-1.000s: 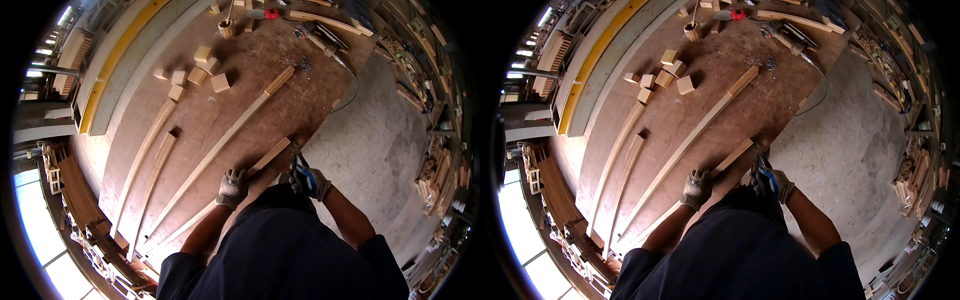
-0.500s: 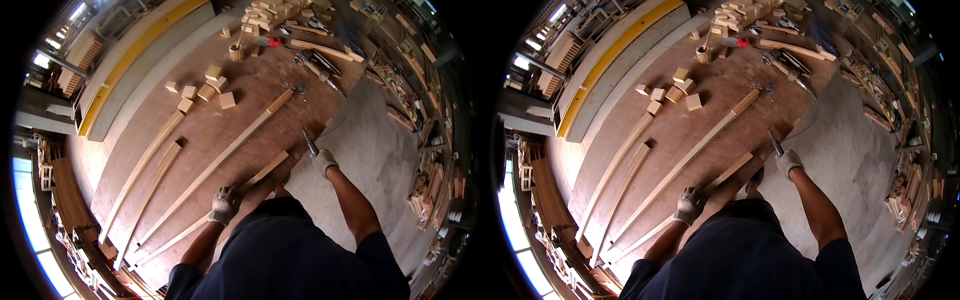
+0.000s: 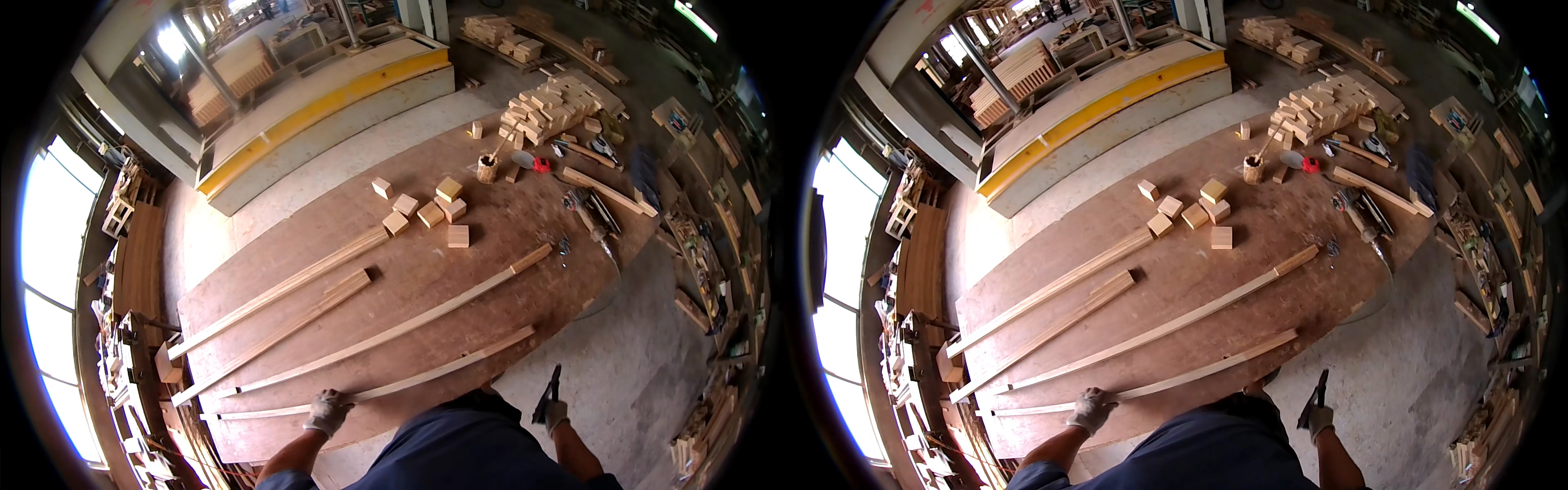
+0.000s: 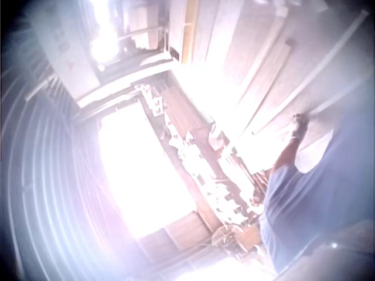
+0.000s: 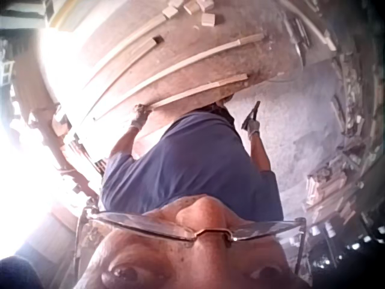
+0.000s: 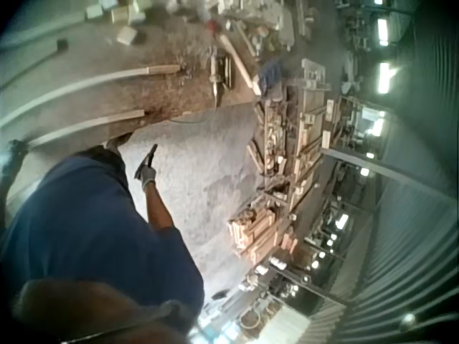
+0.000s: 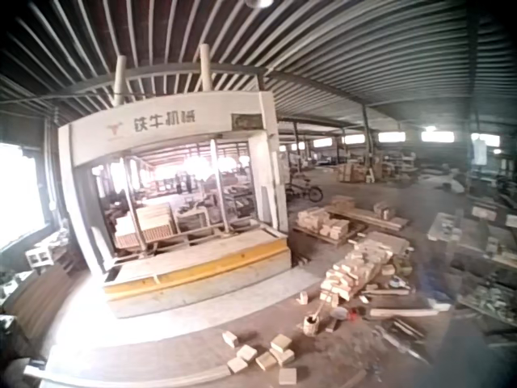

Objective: The person uses a handheld tool to trim small pieces from the ends of long wooden planks on a workbench. They repeatedly pick up planks, trim them, and place them aside. The person also walks to a stack of lumber, picks up a plank, and returns to the workbench to continue trimming.

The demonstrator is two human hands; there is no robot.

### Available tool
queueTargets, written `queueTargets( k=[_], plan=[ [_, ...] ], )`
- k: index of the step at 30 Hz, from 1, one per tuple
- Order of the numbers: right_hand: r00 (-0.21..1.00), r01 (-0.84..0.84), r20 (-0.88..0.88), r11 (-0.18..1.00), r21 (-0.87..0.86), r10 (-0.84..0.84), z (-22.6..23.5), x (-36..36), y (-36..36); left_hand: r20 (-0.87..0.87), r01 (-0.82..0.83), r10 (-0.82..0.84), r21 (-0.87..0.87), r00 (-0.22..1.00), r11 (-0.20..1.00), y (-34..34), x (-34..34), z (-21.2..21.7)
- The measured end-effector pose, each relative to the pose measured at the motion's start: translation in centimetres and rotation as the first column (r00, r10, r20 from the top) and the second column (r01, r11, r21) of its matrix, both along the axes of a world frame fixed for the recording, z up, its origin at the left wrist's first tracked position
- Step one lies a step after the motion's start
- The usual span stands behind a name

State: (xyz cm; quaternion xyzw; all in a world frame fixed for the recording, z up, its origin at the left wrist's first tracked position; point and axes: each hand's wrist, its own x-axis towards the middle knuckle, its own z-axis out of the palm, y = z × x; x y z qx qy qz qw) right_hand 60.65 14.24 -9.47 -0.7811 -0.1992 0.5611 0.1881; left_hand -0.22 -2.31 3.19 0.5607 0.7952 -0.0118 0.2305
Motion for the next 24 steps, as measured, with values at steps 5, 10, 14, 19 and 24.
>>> queueTargets(
  k=[5,10,14,19,24],
  plan=[
    [0.985,-0.045,0.155,0.984,-0.175,0.073,-3.5,3.4,-6.1,0.168,0.294,-0.332,0.214,0.928,0.932,7.2,7.8,2.3],
    [0.785,-0.504,0.227,0.807,-0.306,0.576,2.2,0.4,-4.1,0.181,0.215,-0.302,0.388,0.936,0.896,12.5,14.5,0.3],
    [0.756,-0.559,0.207,0.777,-0.291,0.621,1.8,0.1,-0.8,0.164,0.118,-0.188,0.363,0.968,0.924,12.2,14.1,0.4],
    [0.704,-0.633,0.199,0.729,-0.261,0.682,2.0,-2.0,4.3,0.206,-0.002,-0.073,0.344,0.976,0.939,12.0,13.0,-2.2],
    [0.624,-0.712,0.211,0.659,-0.243,0.752,2.6,-4.6,8.6,0.162,-0.012,-0.062,0.423,0.985,0.906,12.4,13.3,-3.4]
  ],
)
